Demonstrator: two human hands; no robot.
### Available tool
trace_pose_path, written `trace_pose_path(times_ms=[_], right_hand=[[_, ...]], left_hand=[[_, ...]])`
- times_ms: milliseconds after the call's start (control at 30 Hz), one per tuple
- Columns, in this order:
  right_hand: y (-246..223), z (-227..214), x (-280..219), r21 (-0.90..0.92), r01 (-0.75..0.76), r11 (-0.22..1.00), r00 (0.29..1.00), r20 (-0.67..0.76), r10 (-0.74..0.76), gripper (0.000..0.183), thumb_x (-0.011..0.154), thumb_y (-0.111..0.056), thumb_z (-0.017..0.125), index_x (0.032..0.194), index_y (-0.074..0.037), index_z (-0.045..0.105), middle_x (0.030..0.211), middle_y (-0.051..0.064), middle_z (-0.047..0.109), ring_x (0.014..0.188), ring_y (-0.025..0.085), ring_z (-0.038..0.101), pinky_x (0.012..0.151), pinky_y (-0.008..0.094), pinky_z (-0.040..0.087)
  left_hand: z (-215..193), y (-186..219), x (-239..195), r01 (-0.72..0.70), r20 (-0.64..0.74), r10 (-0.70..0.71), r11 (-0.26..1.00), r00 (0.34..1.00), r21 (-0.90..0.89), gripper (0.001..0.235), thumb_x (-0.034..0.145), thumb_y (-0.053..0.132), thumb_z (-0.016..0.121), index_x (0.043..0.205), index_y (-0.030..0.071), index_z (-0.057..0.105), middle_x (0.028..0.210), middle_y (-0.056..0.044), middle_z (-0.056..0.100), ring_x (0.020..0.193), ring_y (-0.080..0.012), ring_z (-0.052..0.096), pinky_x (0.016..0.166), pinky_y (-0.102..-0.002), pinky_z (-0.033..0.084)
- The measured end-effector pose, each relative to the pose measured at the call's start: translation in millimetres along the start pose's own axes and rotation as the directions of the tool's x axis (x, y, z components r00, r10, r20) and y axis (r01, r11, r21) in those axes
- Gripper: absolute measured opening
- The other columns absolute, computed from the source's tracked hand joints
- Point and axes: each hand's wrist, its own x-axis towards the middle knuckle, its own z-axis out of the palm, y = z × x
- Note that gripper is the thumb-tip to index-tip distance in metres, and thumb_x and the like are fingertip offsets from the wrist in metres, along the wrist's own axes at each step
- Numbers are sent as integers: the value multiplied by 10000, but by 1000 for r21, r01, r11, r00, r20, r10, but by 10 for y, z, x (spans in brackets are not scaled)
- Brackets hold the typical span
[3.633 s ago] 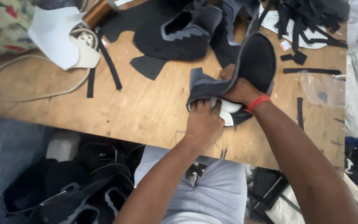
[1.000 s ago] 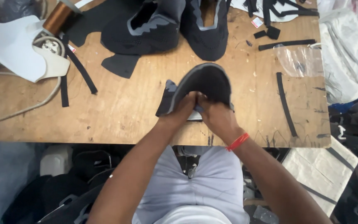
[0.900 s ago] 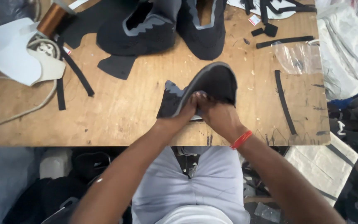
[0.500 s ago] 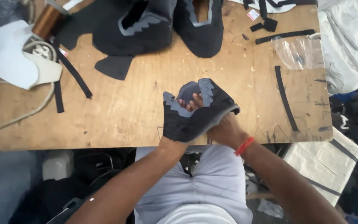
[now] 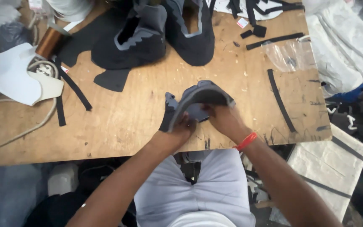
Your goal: The person sits at a workbench assembling shoe uppers. They pick up an upper, insert and press a foam lining and heel piece into place by hand, press the seams flat, then set the finished upper on the table and reach for the next one, repeating the assembly on several uppers.
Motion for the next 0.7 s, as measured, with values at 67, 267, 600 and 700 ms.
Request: trace_pose_path(times_ms=[67, 267, 600, 700], right_hand=[[-278, 76, 24, 360, -133, 923, 991, 79, 112, 322, 947, -112, 640, 1255, -129, 729, 1067, 99, 747, 934, 354, 674, 823, 464, 547], [-675, 259, 4, 427, -144, 893, 988, 112, 106, 474, 917, -269, 701, 1343, -66, 652, 1114, 173, 712, 924, 425, 636, 793, 519, 524], [-645, 519, 305, -244, -94, 965, 963, 222, 150, 287, 902, -315, 637, 975, -70, 767, 925, 197, 752, 874, 403, 731, 792, 534, 577], [-826, 383, 466, -89, -172, 981, 961, 205, 187, 278, 934, -320, 650, 1024, -92, 780, 994, 204, 743, 928, 422, 698, 814, 545, 549]], left_hand=[[455, 56, 65, 3, -75, 0, 999, 997, 33, 339, 946, 118, 530, 1237, 2, 659, 1155, -195, 701, 1145, -340, 655, 1084, -498, 457], [-571, 451, 498, 265, 308, -150, 887, 940, -377, 291, 942, 248, 568, 1153, 116, 719, 1226, -194, 715, 1146, -341, 681, 1054, -496, 491], [11, -738, -256, 400, 97, -395, 829, 914, -392, 605, 810, 21, 518, 1413, -24, 519, 1433, -324, 474, 1317, -457, 442, 1069, -488, 385], [-244, -530, -114, 510, 140, -495, 787, 858, -348, 569, 881, 109, 531, 1439, 4, 498, 1478, -266, 481, 1368, -435, 444, 1136, -463, 388]])
